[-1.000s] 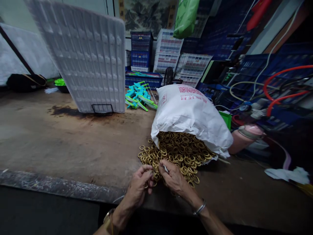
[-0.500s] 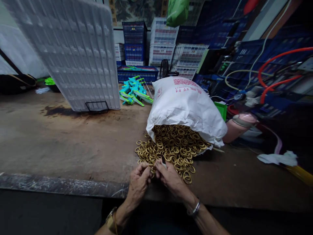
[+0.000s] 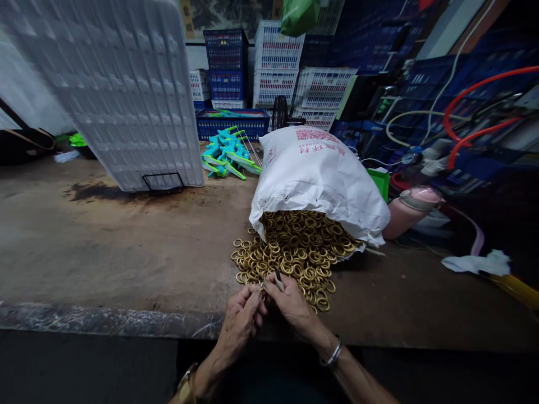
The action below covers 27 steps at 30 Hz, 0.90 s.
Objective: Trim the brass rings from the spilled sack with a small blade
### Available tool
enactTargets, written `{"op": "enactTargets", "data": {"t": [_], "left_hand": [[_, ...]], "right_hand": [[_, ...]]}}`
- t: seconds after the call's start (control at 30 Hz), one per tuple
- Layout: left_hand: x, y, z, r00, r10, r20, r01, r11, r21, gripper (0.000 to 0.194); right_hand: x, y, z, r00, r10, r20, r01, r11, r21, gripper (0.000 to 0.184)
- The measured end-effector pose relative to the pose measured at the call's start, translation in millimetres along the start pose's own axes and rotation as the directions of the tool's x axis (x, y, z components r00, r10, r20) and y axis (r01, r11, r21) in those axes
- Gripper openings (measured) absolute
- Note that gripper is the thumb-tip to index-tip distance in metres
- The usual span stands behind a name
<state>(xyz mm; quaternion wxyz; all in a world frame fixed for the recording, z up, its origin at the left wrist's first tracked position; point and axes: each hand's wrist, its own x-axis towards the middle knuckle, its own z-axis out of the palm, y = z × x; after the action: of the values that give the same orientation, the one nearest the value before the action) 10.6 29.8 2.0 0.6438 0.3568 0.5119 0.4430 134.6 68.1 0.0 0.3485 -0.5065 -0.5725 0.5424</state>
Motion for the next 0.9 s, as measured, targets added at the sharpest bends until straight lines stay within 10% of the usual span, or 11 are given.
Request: {"op": "enactTargets", "data": {"t": [0.37,0.9], "left_hand": [[-4.1,-4.6,-7.3,0.996,-0.029,0.089,0.047,0.977,-0.209,0.031],[-10.7,-3.2,-7.4,0.999,0.027,-0.018,-0.028,0.995,-0.099,0.034]], "right_hand": [[-2.6,-0.2,-3.0,0.994,-0.105,0.009,0.104,0.967,-0.232,0.022],[-11.0,5.5,0.0,0.986,-0.124,0.108,0.158,0.528,-0.835,0.032]]}}
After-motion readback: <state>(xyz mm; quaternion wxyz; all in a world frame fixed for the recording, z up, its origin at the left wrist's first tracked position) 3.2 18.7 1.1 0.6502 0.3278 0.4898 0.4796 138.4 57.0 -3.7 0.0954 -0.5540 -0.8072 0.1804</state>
